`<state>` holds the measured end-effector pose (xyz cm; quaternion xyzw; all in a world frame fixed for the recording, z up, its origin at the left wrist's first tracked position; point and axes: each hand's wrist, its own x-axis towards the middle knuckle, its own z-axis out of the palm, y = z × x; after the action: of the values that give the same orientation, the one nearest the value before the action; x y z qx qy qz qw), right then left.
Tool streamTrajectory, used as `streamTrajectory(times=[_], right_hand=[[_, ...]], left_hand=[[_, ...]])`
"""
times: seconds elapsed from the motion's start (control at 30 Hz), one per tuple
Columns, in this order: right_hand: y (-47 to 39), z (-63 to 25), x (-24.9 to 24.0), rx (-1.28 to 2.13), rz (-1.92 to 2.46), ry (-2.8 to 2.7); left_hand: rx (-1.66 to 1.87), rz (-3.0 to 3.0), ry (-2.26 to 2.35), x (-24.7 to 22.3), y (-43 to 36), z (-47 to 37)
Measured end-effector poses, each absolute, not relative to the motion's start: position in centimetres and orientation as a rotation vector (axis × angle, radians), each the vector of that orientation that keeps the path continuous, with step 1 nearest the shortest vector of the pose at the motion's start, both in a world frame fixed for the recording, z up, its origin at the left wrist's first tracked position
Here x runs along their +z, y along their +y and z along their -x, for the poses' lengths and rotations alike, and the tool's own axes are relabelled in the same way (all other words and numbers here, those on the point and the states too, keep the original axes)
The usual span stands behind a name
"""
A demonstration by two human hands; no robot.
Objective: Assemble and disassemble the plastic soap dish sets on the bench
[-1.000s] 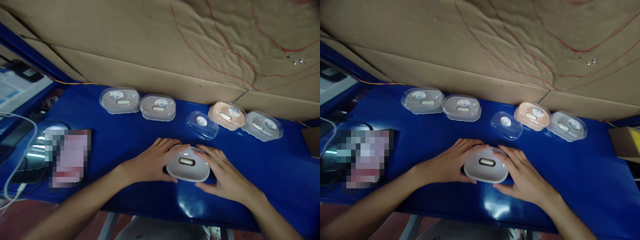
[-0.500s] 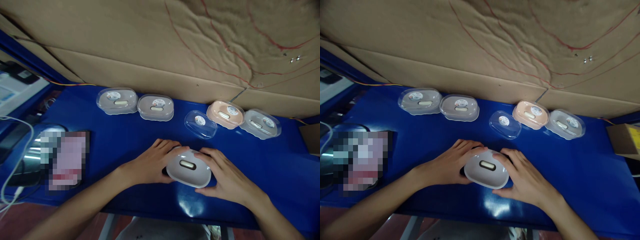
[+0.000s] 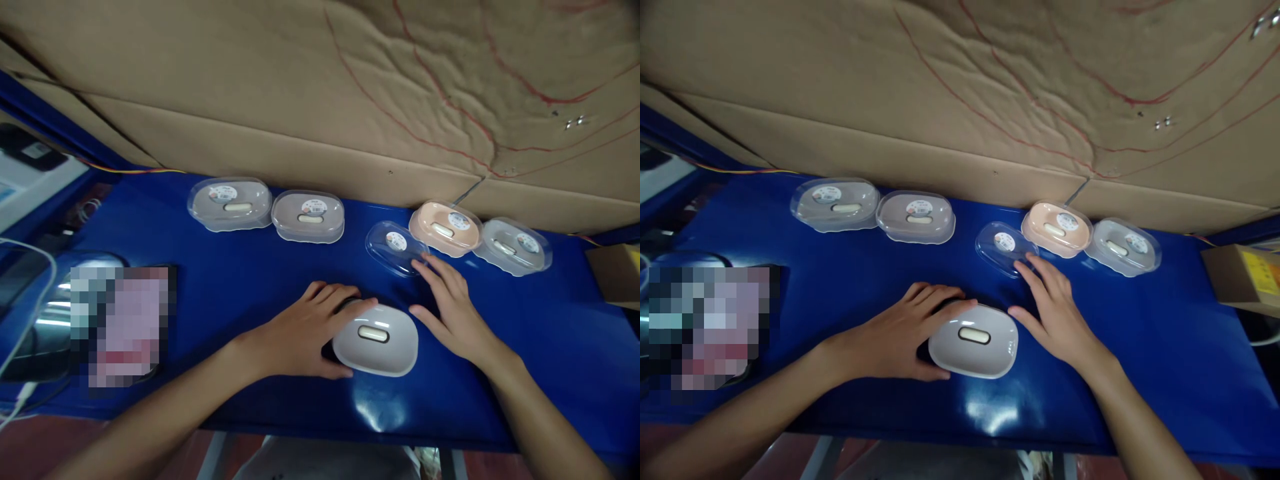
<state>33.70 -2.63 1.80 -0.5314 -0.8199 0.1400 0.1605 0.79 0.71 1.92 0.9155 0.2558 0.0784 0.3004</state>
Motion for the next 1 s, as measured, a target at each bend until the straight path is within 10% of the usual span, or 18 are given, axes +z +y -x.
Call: streamTrajectory(times=[0.33, 1.0], right_hand=[[-2.0, -33.0, -0.4, 0.148, 1.652, -2.15], [-3.0, -32.7, 1.4, 0.731, 1.225, -2.075]], left_hand=[[0.231, -2.405, 0.678, 1.8, 0.4, -1.1], [0.326, -2.197, 1.044, 1.4, 2.0, -0.8]])
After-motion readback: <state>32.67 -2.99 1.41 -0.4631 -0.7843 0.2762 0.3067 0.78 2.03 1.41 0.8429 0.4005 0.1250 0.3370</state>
